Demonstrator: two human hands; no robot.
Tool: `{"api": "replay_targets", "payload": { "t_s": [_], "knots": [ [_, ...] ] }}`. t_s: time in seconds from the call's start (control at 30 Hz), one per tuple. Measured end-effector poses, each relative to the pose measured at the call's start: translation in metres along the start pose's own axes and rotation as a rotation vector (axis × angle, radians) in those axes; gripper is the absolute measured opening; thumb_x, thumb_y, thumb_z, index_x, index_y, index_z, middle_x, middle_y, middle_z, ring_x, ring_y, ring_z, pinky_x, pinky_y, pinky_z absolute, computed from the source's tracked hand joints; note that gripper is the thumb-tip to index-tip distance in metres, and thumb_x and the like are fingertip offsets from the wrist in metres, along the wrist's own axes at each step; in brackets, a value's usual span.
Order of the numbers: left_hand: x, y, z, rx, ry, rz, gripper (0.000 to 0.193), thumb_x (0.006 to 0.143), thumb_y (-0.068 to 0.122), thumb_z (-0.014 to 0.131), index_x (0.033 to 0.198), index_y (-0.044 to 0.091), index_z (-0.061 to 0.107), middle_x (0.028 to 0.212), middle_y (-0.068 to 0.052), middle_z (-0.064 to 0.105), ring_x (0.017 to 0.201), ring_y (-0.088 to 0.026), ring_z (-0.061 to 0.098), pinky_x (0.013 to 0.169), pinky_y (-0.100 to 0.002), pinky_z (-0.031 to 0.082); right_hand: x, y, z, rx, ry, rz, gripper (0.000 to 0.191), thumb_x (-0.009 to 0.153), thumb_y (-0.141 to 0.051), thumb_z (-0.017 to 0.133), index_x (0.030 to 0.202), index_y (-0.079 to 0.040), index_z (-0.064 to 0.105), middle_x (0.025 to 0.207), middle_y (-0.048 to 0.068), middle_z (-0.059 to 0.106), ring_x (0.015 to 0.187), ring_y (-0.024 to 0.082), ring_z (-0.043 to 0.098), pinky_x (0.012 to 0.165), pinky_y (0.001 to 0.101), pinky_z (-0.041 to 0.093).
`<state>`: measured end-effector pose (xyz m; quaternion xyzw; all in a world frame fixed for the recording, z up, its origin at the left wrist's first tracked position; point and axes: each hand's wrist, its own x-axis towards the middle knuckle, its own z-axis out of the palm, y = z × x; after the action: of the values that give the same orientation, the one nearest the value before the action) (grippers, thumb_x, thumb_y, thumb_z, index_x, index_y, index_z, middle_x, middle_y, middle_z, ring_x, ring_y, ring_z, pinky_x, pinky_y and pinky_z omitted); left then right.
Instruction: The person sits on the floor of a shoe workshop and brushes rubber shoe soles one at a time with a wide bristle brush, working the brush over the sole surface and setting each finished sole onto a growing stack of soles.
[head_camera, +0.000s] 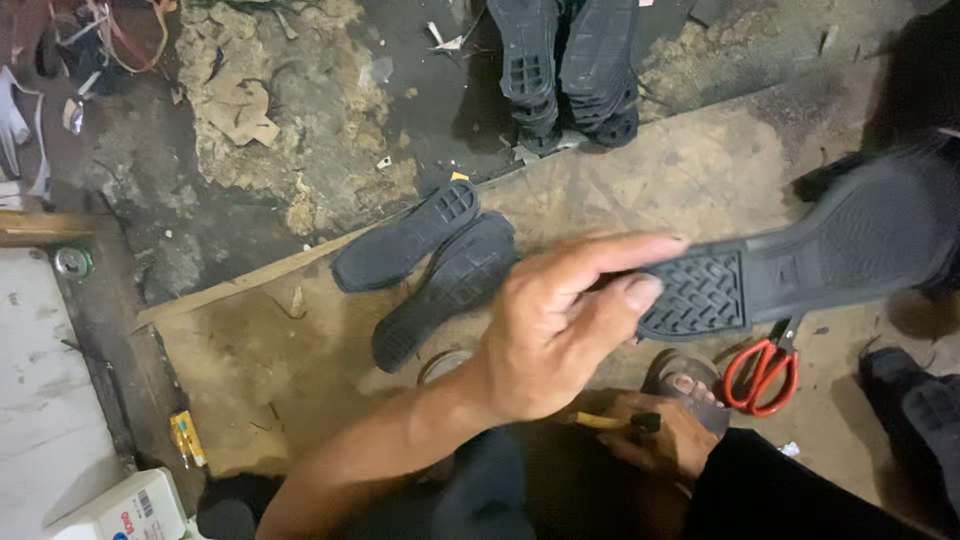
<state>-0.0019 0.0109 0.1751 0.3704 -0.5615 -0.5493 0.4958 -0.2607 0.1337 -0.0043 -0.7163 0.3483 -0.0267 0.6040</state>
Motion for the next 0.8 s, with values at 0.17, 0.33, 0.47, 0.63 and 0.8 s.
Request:
{"api": "replay_targets", "payload": {
  "t_s": [0.17, 0.33, 0.47, 0.63, 0.8],
  "knots": [
    [-0.009, 0.000, 0.007, -0.142, 0.115, -0.209, 0.031, 0.104, 0.005, 0.059, 0.134, -0.001, 0.059, 0.124, -0.009, 0.067, 0.097, -0.010, 0.069, 0.081, -0.027, 0.066, 0.001, 0.001, -0.001, 0.004, 0.028, 0.036, 0.026, 0.084, -0.024, 0.077, 0.106, -0.010, 0.073, 0.099, 0.011, 0.073, 0.089, 0.031, 0.072, 0.074, 0.0397, 0.057],
    [-0.039, -0.091, 0.005, -0.070, 0.117, -0.579, 0.042, 0.102, 0.016, 0.061, 0.142, 0.002, 0.058, 0.115, -0.016, 0.074, 0.091, -0.014, 0.075, 0.078, -0.029, 0.061, 0.004, -0.002, -0.002, -0.069, 0.021, 0.156, 0.026, 0.082, -0.026, 0.079, 0.104, -0.013, 0.074, 0.093, 0.011, 0.073, 0.085, 0.030, 0.071, 0.071, 0.0397, 0.057],
    [-0.094, -0.135, -0.013, 0.690, 0.029, -0.378, 0.041, 0.090, 0.013, 0.070, 0.129, 0.001, 0.063, 0.124, -0.017, 0.061, 0.107, -0.033, 0.066, 0.091, -0.044, 0.053, -0.001, 0.007, -0.005, -0.221, -0.063, 0.157, 0.021, 0.087, -0.033, 0.079, 0.097, -0.015, 0.075, 0.086, 0.008, 0.072, 0.080, 0.026, 0.071, 0.068, 0.0385, 0.055],
    [-0.112, -0.148, -0.018, 0.854, -0.154, -0.096, 0.039, 0.090, 0.007, 0.066, 0.129, 0.002, 0.064, 0.127, -0.015, 0.060, 0.117, -0.036, 0.056, 0.097, -0.049, 0.046, 0.003, 0.027, -0.022, 0.781, 0.436, 0.292, 0.040, 0.086, -0.015, 0.072, 0.125, -0.012, 0.066, 0.098, 0.017, 0.076, 0.070, 0.022, 0.071, 0.060, 0.0368, 0.052],
    [-0.102, -0.146, -0.008, 0.946, -0.424, -0.028, 0.041, 0.078, 0.008, 0.068, 0.119, 0.003, 0.066, 0.129, -0.014, 0.059, 0.124, -0.038, 0.052, 0.095, -0.052, 0.044, 0.045, 0.042, -0.083, -0.387, 0.334, 0.055, 0.030, 0.092, -0.029, 0.070, 0.115, -0.011, 0.075, 0.103, 0.010, 0.074, 0.079, 0.020, 0.067, 0.065, 0.0320, 0.055]
  ]
}}
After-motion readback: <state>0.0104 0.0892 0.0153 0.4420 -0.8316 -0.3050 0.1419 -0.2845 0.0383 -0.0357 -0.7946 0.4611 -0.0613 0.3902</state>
